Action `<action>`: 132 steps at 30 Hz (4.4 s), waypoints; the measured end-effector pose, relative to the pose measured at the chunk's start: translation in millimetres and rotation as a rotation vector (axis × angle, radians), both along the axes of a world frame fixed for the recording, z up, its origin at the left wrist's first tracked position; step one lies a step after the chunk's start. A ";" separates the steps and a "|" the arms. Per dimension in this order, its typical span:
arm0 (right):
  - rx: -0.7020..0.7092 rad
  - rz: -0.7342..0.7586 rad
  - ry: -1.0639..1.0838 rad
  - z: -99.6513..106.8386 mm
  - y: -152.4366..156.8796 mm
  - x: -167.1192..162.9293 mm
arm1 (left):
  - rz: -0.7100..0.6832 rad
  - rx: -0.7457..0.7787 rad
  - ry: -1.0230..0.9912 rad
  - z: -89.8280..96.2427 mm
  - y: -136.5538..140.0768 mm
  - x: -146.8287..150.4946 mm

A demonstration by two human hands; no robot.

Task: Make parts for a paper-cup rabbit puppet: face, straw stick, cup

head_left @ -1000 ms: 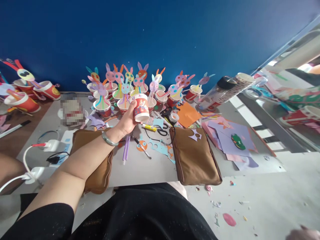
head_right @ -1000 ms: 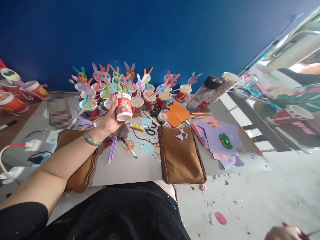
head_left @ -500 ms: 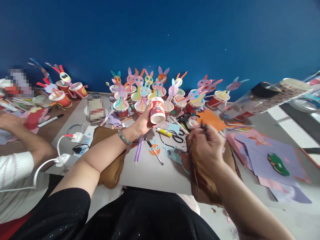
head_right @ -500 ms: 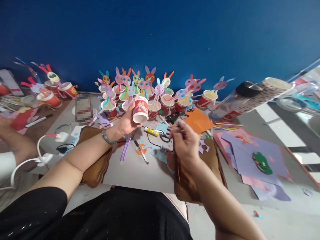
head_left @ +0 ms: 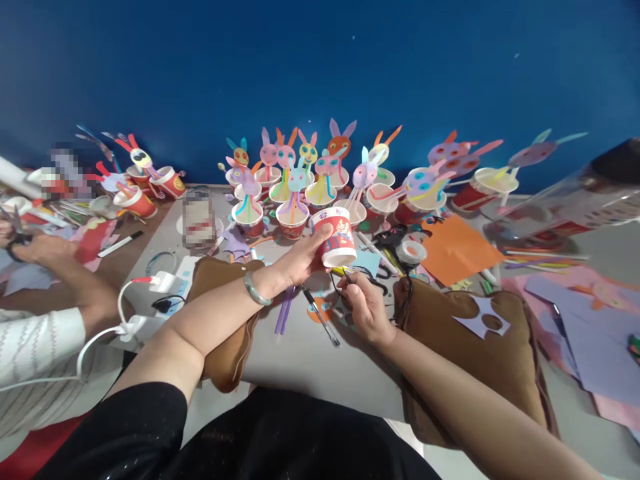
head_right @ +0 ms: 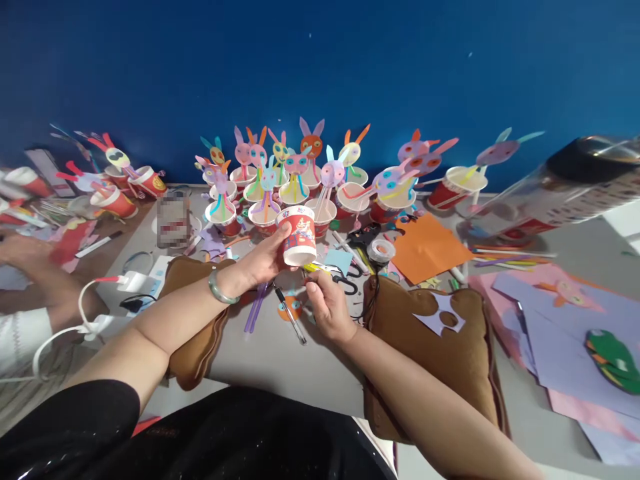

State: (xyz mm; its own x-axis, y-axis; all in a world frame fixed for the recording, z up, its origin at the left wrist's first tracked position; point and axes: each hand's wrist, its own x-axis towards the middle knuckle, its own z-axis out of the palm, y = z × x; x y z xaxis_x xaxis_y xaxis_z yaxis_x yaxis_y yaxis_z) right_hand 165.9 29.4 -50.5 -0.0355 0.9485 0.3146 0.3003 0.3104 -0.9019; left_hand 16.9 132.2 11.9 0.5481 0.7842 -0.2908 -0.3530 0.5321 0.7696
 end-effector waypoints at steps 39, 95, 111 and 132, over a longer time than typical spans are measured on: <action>-0.083 0.066 0.181 11.6 -5.2 1.3 | -0.069 -0.162 0.020 18.4 -0.5 -12.1; -0.713 0.301 0.820 28.2 2.7 -11.8 | 0.031 -0.105 0.100 -9.6 -3.3 -0.6; -0.640 0.309 0.779 27.6 2.5 -14.9 | 0.034 -0.136 0.070 -2.2 -6.4 0.4; -0.653 0.315 0.811 25.4 2.6 -15.1 | 0.081 -0.157 0.059 -5.3 -7.9 3.4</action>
